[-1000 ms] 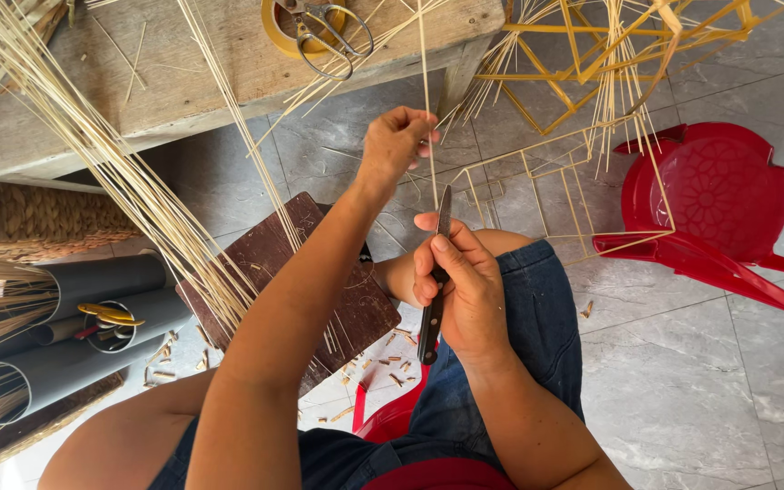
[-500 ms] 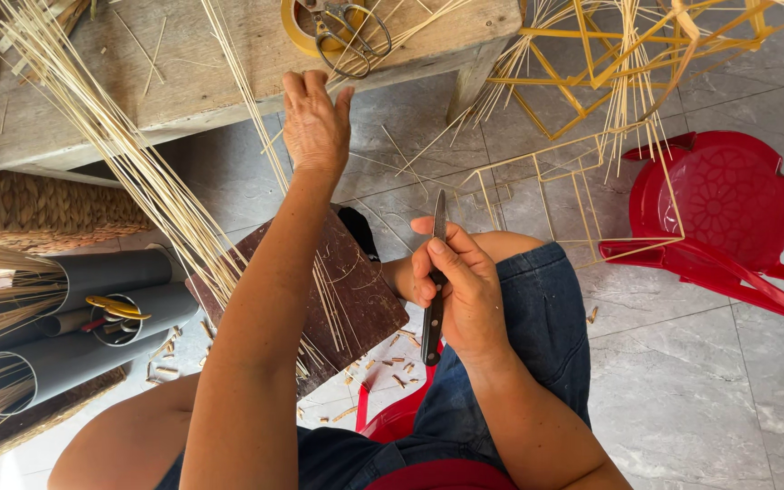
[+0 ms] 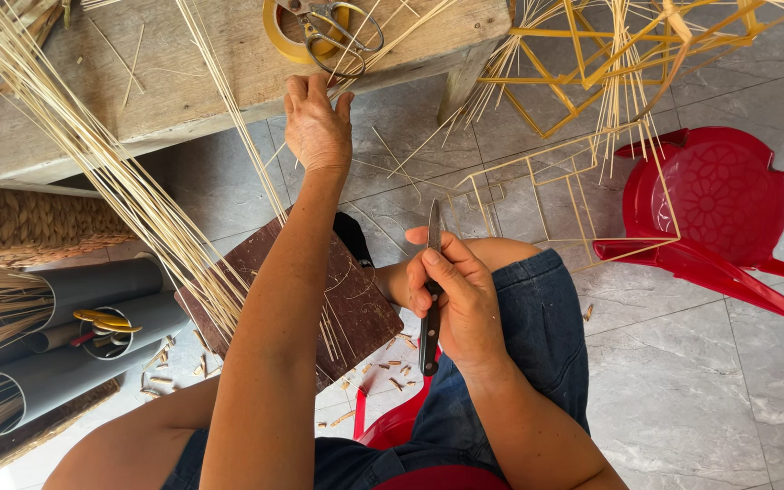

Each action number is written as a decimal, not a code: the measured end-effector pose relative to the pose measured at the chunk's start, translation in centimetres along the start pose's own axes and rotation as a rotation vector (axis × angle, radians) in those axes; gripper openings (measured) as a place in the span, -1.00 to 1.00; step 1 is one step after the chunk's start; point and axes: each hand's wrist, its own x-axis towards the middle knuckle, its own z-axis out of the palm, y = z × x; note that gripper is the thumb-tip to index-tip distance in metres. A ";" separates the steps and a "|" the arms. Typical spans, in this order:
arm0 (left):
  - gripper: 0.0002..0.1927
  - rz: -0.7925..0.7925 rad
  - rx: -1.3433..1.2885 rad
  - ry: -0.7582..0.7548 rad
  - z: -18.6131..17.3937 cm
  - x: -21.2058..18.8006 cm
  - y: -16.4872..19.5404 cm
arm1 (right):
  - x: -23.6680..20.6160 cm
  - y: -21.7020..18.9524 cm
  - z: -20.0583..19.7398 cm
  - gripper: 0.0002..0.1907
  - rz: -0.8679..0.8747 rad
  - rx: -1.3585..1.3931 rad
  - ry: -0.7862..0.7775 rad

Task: The person sits on a red stool and uses a knife to shave and shape thin bamboo strips over a wooden block. They repeatedly pull strips from a bundle, shave them, and occasionally use scissors to trim the ends.

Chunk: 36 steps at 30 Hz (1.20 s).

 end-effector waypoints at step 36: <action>-0.84 0.133 -0.205 -0.503 -0.4 1.7 1.1 | 0.1 0.0 -0.3 -0.72 0.026 0.004 0.000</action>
